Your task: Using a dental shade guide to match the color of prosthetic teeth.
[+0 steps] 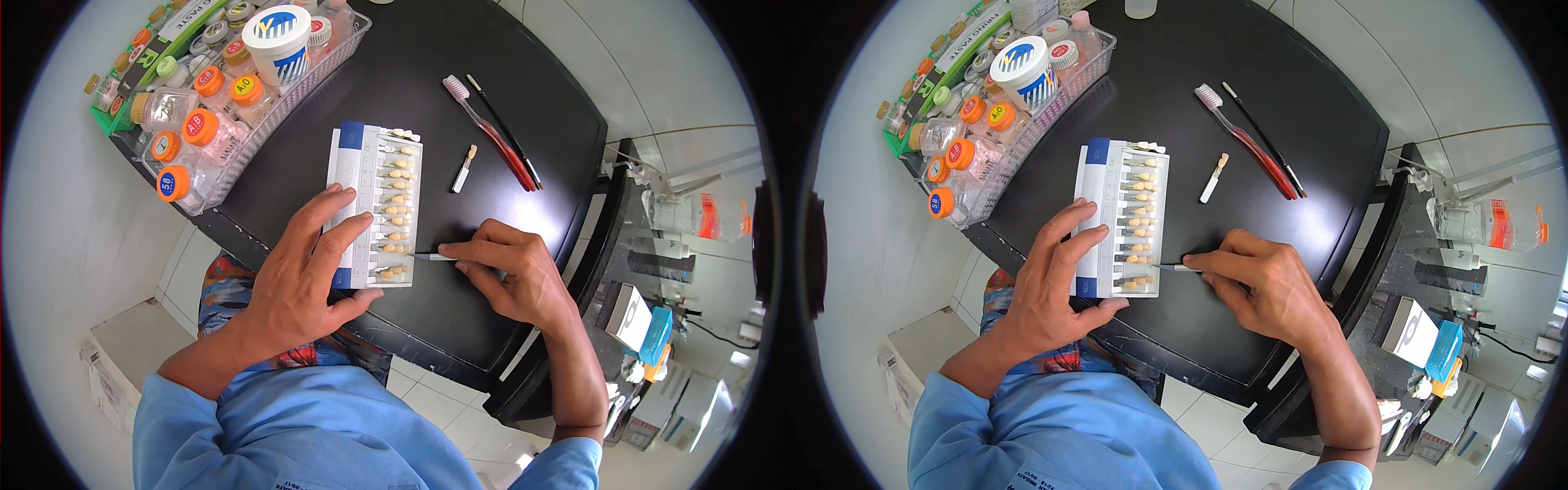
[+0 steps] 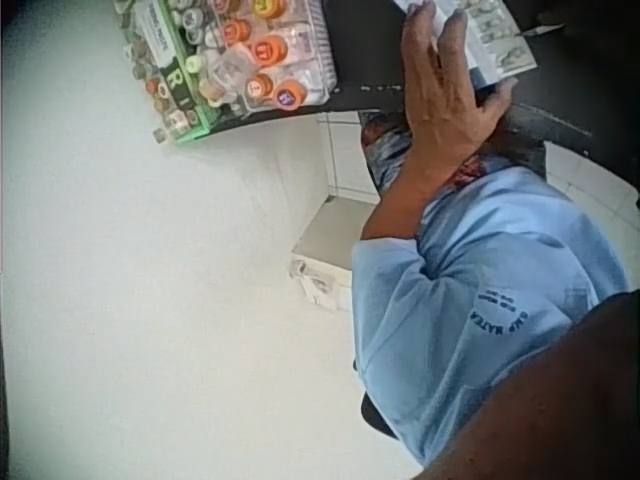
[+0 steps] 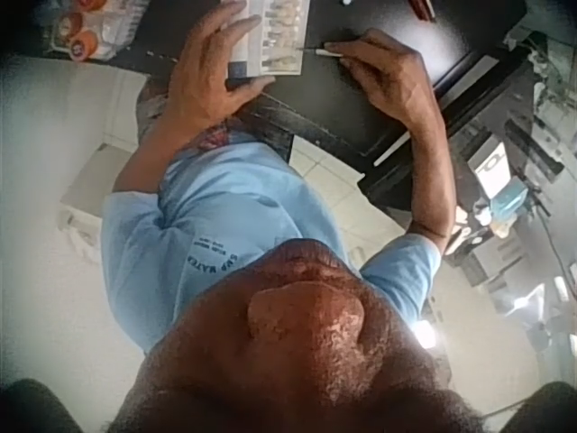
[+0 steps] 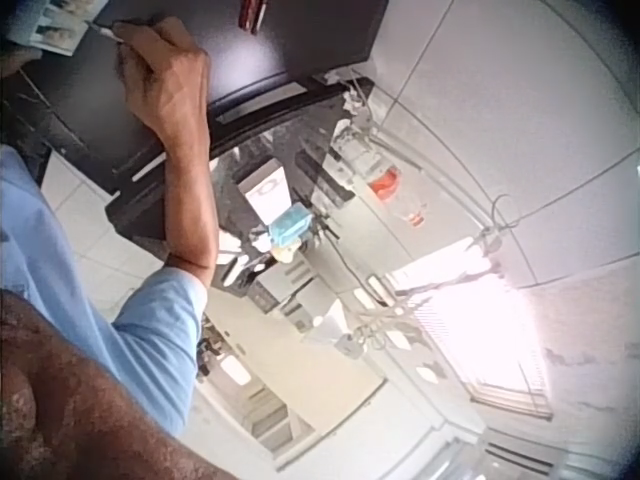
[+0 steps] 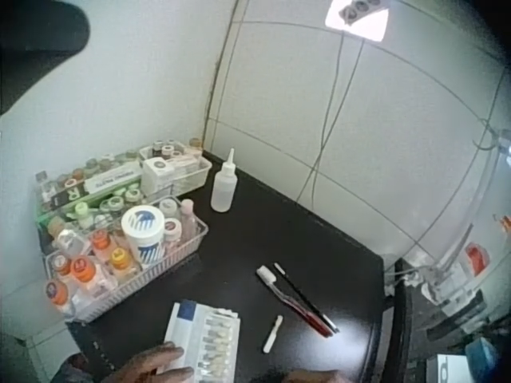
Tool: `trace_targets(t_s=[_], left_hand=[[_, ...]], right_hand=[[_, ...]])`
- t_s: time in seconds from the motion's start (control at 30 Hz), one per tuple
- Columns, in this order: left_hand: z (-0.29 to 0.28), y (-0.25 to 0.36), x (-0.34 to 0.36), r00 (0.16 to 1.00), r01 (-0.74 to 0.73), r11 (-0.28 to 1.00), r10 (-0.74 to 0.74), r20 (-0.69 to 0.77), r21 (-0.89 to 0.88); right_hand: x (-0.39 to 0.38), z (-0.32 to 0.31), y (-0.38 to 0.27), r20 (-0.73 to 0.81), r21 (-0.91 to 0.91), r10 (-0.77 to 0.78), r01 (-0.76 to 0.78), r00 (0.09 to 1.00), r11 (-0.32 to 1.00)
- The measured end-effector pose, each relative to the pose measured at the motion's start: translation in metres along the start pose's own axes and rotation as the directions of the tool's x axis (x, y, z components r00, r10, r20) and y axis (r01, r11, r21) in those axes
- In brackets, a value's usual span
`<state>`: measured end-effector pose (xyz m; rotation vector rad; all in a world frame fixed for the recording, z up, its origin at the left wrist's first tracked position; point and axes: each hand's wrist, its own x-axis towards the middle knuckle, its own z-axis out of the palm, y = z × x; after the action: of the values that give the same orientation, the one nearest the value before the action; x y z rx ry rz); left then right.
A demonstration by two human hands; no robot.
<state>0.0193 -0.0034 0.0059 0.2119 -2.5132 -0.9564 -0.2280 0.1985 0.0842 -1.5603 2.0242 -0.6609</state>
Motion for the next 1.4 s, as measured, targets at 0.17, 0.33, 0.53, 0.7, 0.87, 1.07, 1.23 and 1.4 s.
trace_targets(t_s=[0.17,0.33,0.53,0.7,0.87,1.07,1.23,1.4], left_hand=[[0.001,0.000,0.000,1.000,-0.005,1.000,0.005,-0.004,-0.005],[0.000,0.000,0.000,1.000,-0.005,1.000,0.005,-0.004,0.000],[-0.002,0.000,0.000,1.000,-0.005,1.000,0.005,0.002,0.004],[-0.001,0.000,-0.001,1.000,0.002,1.000,-0.002,0.005,-0.010],[-0.002,-0.002,0.001,1.000,-0.003,1.000,0.003,0.011,-0.026],[-0.003,0.000,0.004,1.000,-0.026,0.999,0.026,0.005,-0.030],[-0.002,-0.003,0.001,1.000,-0.030,0.999,0.030,0.006,-0.012],[-0.014,-0.001,0.005,0.997,-0.034,0.997,0.038,0.061,-0.073]], right_hand=[[-0.002,0.000,0.002,0.035,0.018,0.038,-0.039,0.999,0.999],[0.000,0.000,0.000,0.022,0.012,0.046,-0.047,0.999,0.999],[0.000,0.000,0.000,0.010,0.020,0.009,-0.009,1.000,1.000],[-0.001,-0.007,0.000,-0.032,0.020,0.024,-0.024,0.999,1.000],[-0.002,-0.011,0.012,-0.063,0.016,0.035,-0.034,0.997,0.999],[-0.002,-0.014,0.017,-0.111,0.066,0.045,-0.038,0.993,0.997],[0.001,-0.016,0.019,-0.068,0.055,0.043,-0.039,0.997,0.998],[0.000,-0.015,0.021,-0.067,0.054,0.048,-0.044,0.997,0.998]])
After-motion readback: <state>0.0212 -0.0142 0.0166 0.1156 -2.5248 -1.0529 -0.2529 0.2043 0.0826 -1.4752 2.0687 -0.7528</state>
